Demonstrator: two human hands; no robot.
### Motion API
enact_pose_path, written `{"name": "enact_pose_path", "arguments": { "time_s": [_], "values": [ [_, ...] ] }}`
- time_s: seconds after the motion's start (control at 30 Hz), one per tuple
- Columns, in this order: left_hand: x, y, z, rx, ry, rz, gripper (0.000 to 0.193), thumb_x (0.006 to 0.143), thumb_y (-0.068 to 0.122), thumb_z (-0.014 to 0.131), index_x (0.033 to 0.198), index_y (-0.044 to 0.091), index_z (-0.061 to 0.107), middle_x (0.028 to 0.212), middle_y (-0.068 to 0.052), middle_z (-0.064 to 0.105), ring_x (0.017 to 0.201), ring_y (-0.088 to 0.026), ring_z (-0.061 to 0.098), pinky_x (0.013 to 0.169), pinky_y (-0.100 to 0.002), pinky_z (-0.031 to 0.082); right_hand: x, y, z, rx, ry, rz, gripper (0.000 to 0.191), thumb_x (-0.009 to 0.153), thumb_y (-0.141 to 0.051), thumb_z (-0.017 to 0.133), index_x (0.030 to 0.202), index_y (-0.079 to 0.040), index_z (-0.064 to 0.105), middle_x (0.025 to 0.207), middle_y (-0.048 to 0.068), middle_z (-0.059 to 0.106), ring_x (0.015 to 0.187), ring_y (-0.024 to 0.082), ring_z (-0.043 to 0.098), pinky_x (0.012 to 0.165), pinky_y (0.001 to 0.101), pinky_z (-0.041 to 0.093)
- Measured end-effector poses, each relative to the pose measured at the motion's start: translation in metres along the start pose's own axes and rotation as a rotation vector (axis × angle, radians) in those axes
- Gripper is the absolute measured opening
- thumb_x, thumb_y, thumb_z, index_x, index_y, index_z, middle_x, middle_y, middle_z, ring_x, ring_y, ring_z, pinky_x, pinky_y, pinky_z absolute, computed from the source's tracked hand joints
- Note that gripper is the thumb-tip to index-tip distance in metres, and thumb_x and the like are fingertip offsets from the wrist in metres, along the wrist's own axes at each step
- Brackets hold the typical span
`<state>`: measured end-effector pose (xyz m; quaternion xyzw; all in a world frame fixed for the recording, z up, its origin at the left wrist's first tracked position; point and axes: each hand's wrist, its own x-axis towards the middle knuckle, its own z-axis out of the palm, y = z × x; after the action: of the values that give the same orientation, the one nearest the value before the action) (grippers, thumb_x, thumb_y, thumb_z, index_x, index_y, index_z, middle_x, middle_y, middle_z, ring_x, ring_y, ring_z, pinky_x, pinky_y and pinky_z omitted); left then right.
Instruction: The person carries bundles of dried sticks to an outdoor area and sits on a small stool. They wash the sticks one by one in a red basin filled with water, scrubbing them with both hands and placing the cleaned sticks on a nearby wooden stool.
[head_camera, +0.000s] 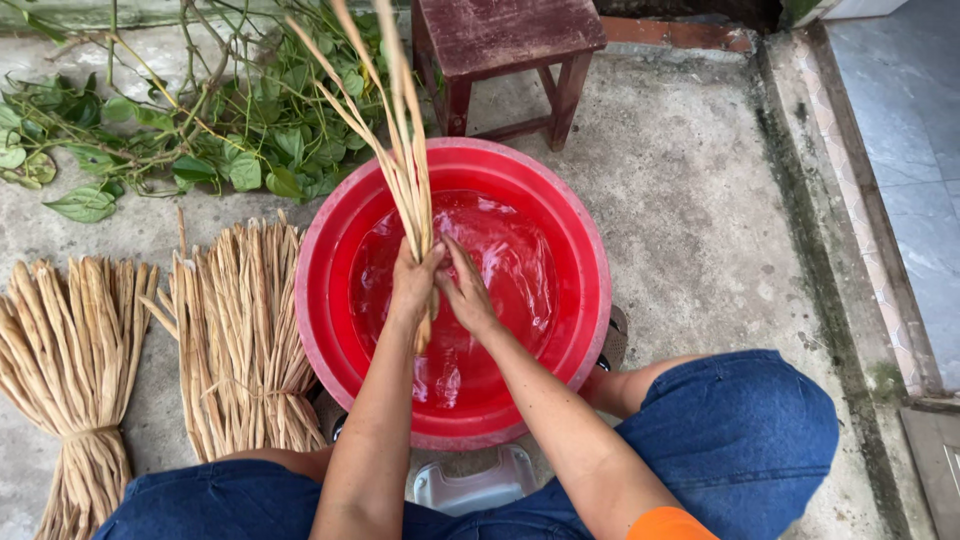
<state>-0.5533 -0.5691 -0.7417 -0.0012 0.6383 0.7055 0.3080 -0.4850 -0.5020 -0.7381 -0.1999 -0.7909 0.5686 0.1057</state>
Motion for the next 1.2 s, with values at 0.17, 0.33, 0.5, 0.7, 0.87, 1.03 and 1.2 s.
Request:
{"name": "enact_pose_path", "arguments": {
  "time_s": [0.17,0.33,0.5,0.7,0.87,1.03,1.2],
  "values": [
    [0.003,-0.044,-0.051,0.638,0.216,-0.129,0.101,0.080,0.035,0.092,0.152,0.011,0.025,0.141,-0.020,0.050,0.124,-0.034,0.051,0.103,-0.049,0.043,0.002,0.061,-0.027,0.179,0.014,0.712,0.059,0.098,-0.027,0.058,0.154,-0.021,0.040,0.160,0.006,0.041,0.147,0.027,0.037,0.116,0.0574,0.033],
    [-0.001,-0.105,-0.063,0.393,0.239,-0.444,0.106,0.072,0.040,0.089,0.155,0.005,0.034,0.139,-0.024,0.067,0.124,-0.035,0.067,0.107,-0.046,0.055,-0.005,0.119,-0.020,0.132,0.405,0.936,0.047,0.096,-0.029,0.063,0.141,-0.014,0.062,0.145,0.012,0.064,0.132,0.029,0.058,0.108,0.0528,0.048],
    [0.017,-0.118,-0.042,0.463,0.139,-0.298,0.101,0.086,0.024,0.083,0.160,0.019,0.013,0.139,-0.023,0.051,0.121,-0.032,0.054,0.101,-0.049,0.044,0.007,0.102,0.032,0.388,0.175,0.590,0.047,0.097,-0.024,0.063,0.143,-0.018,0.058,0.145,0.016,0.060,0.132,0.028,0.057,0.112,0.0467,0.044],
    [0.032,-0.132,-0.042,0.273,0.122,-0.467,0.040,0.107,0.030,0.053,0.138,0.005,0.060,0.110,-0.022,0.072,0.084,-0.028,0.070,0.070,-0.044,0.058,0.021,0.082,0.036,0.002,-0.310,0.560,0.060,0.100,-0.034,0.056,0.156,-0.025,0.039,0.161,0.008,0.042,0.144,0.027,0.044,0.118,0.0504,0.039],
    [0.025,-0.161,-0.066,0.557,0.184,-0.707,0.037,0.108,0.030,0.057,0.131,0.002,0.064,0.097,-0.018,0.071,0.072,-0.025,0.065,0.064,-0.042,0.055,0.007,0.134,-0.010,-0.264,-0.112,1.034,0.064,0.102,-0.040,0.056,0.158,-0.021,0.032,0.161,0.010,0.038,0.145,0.029,0.041,0.119,0.0507,0.035],
    [0.024,-0.152,-0.054,0.468,0.230,-0.755,0.034,0.106,0.030,0.058,0.129,0.005,0.064,0.095,-0.012,0.071,0.074,-0.021,0.064,0.064,-0.036,0.054,-0.001,0.148,-0.007,0.076,0.398,0.989,0.070,0.098,-0.041,0.064,0.157,-0.018,0.032,0.159,0.010,0.038,0.146,0.028,0.037,0.118,0.0493,0.033],
    [0.028,-0.105,-0.007,0.038,0.210,-0.550,0.031,0.104,0.029,0.059,0.126,0.008,0.063,0.093,-0.007,0.072,0.076,-0.017,0.062,0.065,-0.030,0.054,0.006,0.087,0.006,0.439,0.007,0.909,0.064,0.102,-0.051,0.051,0.159,-0.025,0.037,0.160,0.006,0.031,0.149,0.027,0.028,0.117,0.0555,0.030]
  ]
}}
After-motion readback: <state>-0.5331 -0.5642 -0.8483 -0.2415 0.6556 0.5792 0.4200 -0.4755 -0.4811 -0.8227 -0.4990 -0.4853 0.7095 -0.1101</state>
